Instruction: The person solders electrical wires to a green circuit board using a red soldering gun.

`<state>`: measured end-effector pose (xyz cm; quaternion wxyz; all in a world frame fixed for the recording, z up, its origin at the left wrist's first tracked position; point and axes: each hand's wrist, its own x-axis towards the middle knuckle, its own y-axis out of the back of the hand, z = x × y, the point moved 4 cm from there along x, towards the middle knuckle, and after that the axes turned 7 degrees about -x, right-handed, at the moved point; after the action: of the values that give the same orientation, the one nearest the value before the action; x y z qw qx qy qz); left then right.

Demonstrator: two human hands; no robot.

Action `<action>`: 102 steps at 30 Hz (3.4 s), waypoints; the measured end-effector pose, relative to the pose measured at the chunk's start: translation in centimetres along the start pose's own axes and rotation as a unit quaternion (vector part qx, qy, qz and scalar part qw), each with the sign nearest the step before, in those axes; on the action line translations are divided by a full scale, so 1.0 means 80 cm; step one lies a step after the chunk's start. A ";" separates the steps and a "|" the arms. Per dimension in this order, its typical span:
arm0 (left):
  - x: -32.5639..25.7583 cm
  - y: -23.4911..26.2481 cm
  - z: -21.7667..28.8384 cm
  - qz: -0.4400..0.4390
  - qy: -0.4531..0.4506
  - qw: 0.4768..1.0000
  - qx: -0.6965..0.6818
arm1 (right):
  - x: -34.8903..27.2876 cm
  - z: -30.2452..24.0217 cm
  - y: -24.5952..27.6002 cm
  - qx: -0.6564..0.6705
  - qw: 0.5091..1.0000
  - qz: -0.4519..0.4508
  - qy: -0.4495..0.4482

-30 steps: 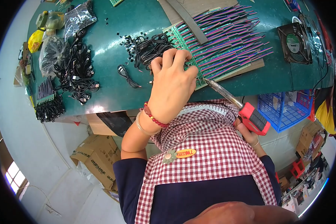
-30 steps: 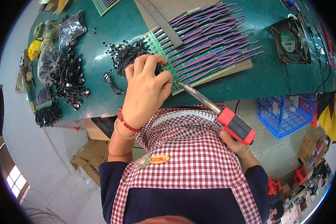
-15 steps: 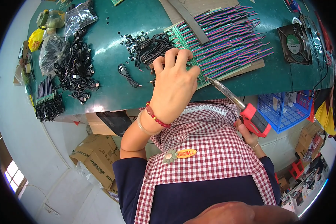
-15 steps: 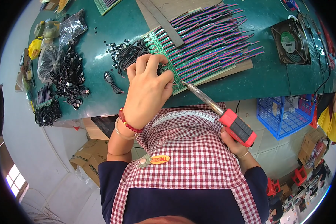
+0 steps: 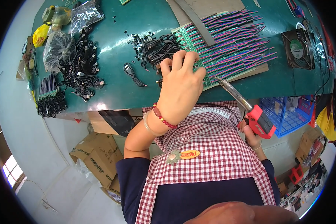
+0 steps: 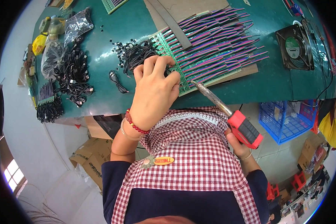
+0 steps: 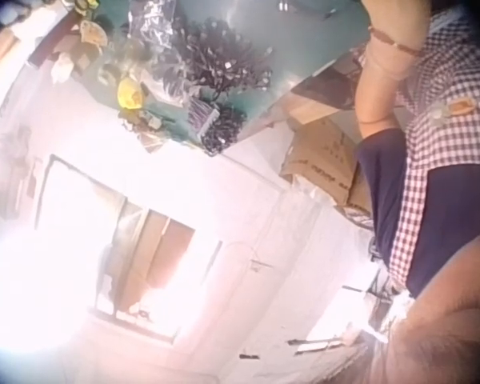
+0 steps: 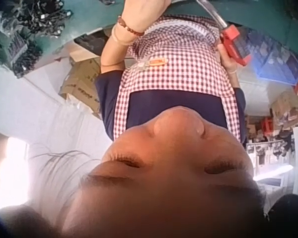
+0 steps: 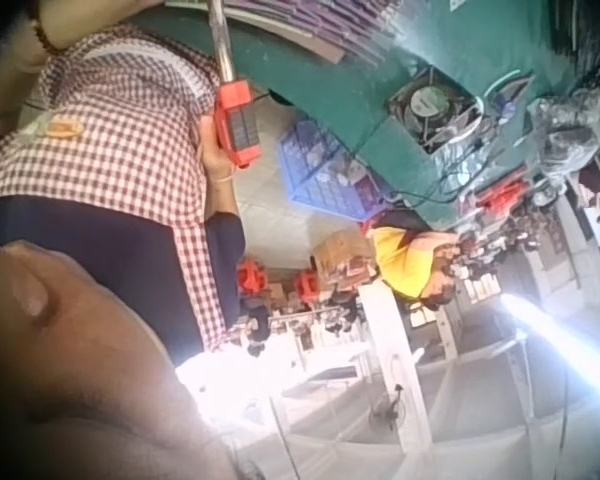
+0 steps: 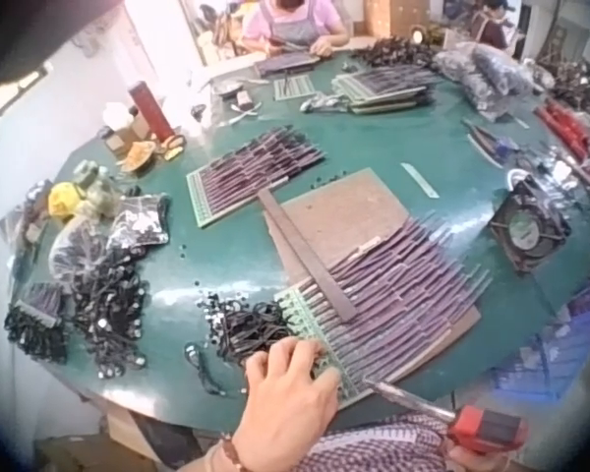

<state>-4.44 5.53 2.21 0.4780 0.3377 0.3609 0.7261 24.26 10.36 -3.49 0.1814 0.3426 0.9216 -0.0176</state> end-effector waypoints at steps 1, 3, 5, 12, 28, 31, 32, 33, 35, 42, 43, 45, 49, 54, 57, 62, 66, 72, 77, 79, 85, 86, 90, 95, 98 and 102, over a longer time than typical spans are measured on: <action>-0.002 0.001 0.000 -0.001 0.005 1.000 0.001 | 0.001 -0.003 0.000 -0.001 1.000 -0.003 0.001; -0.007 0.005 0.004 0.000 0.018 1.000 0.026 | 0.004 -0.011 0.001 0.020 1.000 0.004 -0.004; -0.016 0.016 0.014 0.000 0.029 0.998 0.051 | 0.012 -0.022 -0.005 0.059 0.998 0.028 0.020; -0.067 0.050 -0.096 0.113 0.246 0.949 0.160 | 0.044 -0.045 -0.001 0.126 0.980 0.109 0.107; -0.073 0.023 -0.035 0.067 0.210 0.646 -0.731 | 0.089 -0.113 -0.066 0.174 0.978 0.046 0.110; -0.059 0.005 -0.015 0.108 0.183 0.524 -0.825 | 0.099 -0.129 -0.096 0.134 0.988 0.027 0.077; -0.058 0.001 -0.009 0.143 0.203 0.476 -0.844 | 0.100 -0.127 -0.103 0.145 0.984 -0.006 0.099; -0.059 -0.003 -0.003 0.178 0.222 0.425 -0.859 | 0.100 -0.126 -0.108 0.143 0.985 -0.003 0.101; -0.063 -0.014 0.004 0.157 0.200 0.369 -0.894 | 0.100 -0.127 -0.118 0.075 0.992 -0.017 0.105; -0.072 -0.013 0.006 0.253 0.175 0.369 -0.877 | 0.098 -0.129 -0.121 0.008 0.989 -0.071 0.132; -0.073 -0.014 0.005 0.253 0.175 0.368 -0.877 | 0.097 -0.129 -0.122 0.007 0.989 -0.071 0.132; -0.072 -0.011 0.005 0.261 0.167 0.380 -0.871 | 0.097 -0.130 -0.123 0.083 0.985 -0.067 0.133; -0.076 -0.015 0.010 0.242 0.182 0.377 -0.875 | 0.097 -0.123 -0.121 0.040 0.990 -0.037 0.133; -0.078 0.009 0.001 0.292 0.124 0.712 -0.627 | 0.102 -0.126 -0.107 0.088 0.990 -0.011 0.110; -0.059 0.035 0.027 0.167 -0.074 0.950 -0.254 | 0.101 -0.138 -0.104 0.090 0.988 -0.089 0.093; -0.062 0.020 0.030 0.067 -0.041 0.897 -0.435 | 0.105 -0.152 -0.104 0.096 0.979 -0.149 0.105; -0.069 0.010 0.033 0.059 -0.009 0.890 -0.453 | 0.099 -0.148 -0.103 0.095 0.977 -0.165 0.095; -0.065 0.005 0.035 0.076 0.020 0.918 -0.389 | 0.100 -0.142 -0.099 -0.111 0.977 -0.017 0.179; -0.068 0.013 0.032 0.081 0.183 0.895 -0.399 | 0.114 -0.150 -0.081 -0.012 0.978 0.166 0.125; -0.073 0.004 0.021 0.086 0.194 0.876 -0.434 | 0.122 -0.149 -0.060 0.008 0.973 0.169 0.157; -0.069 -0.024 0.023 0.025 0.257 0.556 -0.790 | 0.112 -0.139 -0.094 0.013 0.995 0.000 0.103; -0.068 -0.026 0.025 0.008 0.248 0.541 -0.804 | 0.113 -0.138 -0.099 0.028 0.994 -0.009 0.108; -0.066 -0.031 0.034 -0.018 0.266 0.487 -0.832 | 0.114 -0.128 -0.100 -0.019 0.994 -0.010 0.103; -0.068 -0.035 0.032 -0.038 0.275 0.454 -0.847 | 0.113 -0.129 -0.100 -0.067 0.984 0.009 0.166; -0.071 -0.041 0.030 -0.041 0.269 0.452 -0.850 | 0.112 -0.127 -0.099 -0.085 0.984 0.020 0.154; -0.064 -0.020 0.033 0.086 0.238 0.717 -0.649 | 0.112 -0.130 -0.098 -0.037 0.997 0.013 0.069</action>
<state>0.09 1.71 1.44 0.4134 -0.2099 -0.1276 0.8768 9.65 11.62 2.42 0.1297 0.3481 0.9275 0.0429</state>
